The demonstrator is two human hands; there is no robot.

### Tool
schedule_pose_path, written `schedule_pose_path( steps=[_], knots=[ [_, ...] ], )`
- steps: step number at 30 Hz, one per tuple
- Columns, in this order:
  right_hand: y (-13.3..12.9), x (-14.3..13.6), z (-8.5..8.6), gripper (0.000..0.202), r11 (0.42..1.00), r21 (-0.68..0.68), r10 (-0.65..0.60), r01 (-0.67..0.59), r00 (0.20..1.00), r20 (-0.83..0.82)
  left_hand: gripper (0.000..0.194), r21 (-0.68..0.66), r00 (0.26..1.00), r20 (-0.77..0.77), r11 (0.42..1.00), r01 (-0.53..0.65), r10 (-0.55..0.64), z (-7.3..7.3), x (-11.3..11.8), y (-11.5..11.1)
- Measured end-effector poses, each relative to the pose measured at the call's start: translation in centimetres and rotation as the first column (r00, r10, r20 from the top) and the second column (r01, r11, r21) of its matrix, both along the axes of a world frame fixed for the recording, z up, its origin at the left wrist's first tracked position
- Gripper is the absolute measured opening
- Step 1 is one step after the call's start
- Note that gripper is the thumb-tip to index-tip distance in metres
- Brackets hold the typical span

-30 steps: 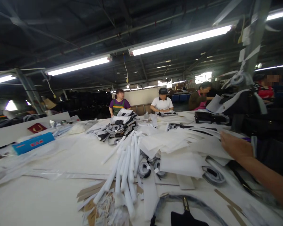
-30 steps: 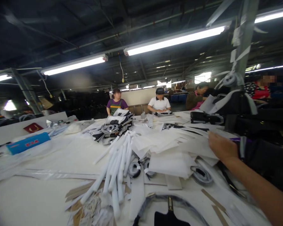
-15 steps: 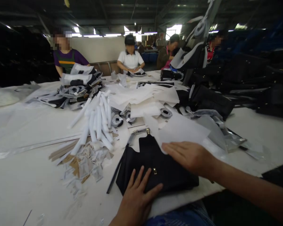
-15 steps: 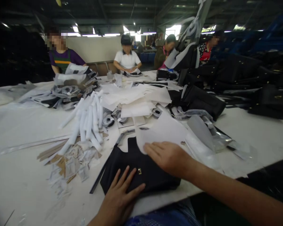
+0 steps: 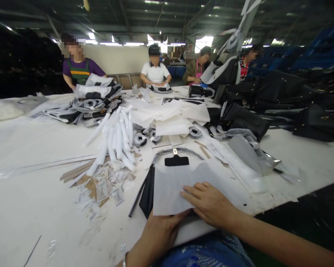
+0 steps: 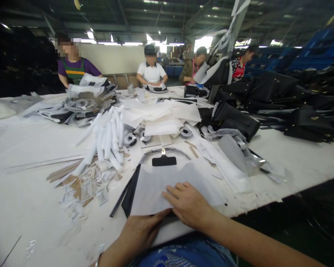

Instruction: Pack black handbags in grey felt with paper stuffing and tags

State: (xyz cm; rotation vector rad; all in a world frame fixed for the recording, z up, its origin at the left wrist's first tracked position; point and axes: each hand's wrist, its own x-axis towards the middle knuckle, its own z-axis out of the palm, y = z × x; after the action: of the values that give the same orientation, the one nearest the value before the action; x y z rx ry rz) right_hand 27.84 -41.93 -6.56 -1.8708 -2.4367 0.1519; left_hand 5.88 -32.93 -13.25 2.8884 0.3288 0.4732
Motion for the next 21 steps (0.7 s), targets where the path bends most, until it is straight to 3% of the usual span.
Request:
schedule_pose_path(
  steps=[5,10,17,21],
  knots=[
    [0.6,-1.0,-0.9,0.067,0.992,-0.124,-0.028,0.022,0.998,-0.052,0.085,0.01,0.997,-0.075,1.0,0.004,-0.004,-1.1,-0.2,-0.1],
    [0.7,-1.7,-1.7,0.078,0.978,-0.199,-0.079,0.058,0.992,-0.101,0.084,0.013,0.998,-0.063,1.0,-0.021,0.022,-1.1,-0.2,-0.3],
    [1.0,-2.0,-1.6,0.074,0.975,-0.217,-0.088,0.051,0.982,-0.166,0.053,0.003,0.998,-0.045,0.999,-0.051,0.051,-0.9,-0.2,-0.6],
    [0.8,-1.6,-2.5,0.061,0.987,-0.158,-0.064,0.032,0.978,-0.199,0.034,0.123,0.989,0.143,0.991,-0.053,0.035,0.2,-0.9,-1.4]
  ],
)
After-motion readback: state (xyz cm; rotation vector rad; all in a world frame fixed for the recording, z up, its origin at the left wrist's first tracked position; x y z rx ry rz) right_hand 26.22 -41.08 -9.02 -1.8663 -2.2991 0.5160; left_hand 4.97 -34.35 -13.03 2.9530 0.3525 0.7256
